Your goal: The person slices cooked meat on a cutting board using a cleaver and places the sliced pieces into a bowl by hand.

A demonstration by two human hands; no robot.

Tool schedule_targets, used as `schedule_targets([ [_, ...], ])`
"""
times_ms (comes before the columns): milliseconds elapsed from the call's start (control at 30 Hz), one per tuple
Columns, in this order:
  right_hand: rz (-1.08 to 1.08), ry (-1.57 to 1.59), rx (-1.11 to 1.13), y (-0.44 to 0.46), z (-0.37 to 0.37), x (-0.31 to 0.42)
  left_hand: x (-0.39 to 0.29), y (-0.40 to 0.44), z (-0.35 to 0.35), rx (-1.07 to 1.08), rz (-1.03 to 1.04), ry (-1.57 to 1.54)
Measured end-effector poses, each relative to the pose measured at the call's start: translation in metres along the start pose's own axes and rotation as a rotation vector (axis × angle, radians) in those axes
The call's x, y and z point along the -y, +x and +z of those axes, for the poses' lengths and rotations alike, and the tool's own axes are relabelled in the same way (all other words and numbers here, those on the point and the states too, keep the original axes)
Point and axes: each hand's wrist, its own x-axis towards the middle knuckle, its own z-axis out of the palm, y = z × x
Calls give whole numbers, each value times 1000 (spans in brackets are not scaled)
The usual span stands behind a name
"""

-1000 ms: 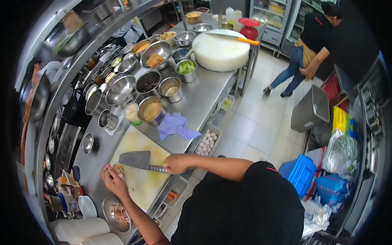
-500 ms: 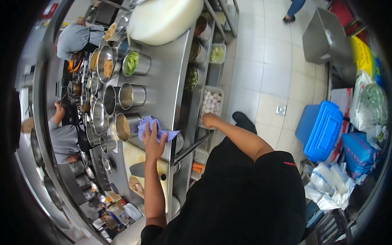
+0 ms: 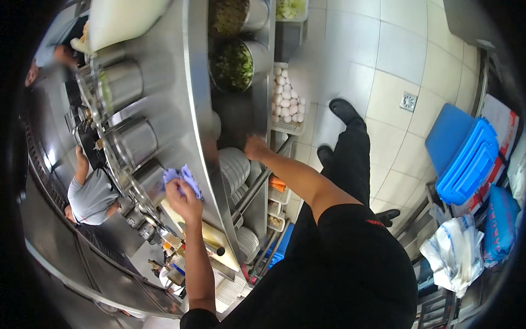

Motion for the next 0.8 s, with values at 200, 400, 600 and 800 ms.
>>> schedule_targets([
  [200,190,335,-326,-12,-93,41,-1,-6,5,-20,-64,-55],
  [400,321,815,-390,9,-122,69,11,-10,3,-5,-49,22],
  [600,-113,539,-507,126,-145,158,11,-10,5,-45,-37,-18],
  [800,-122,470,-309,79,-87,205,1,-1,3,-114,-43,-143],
])
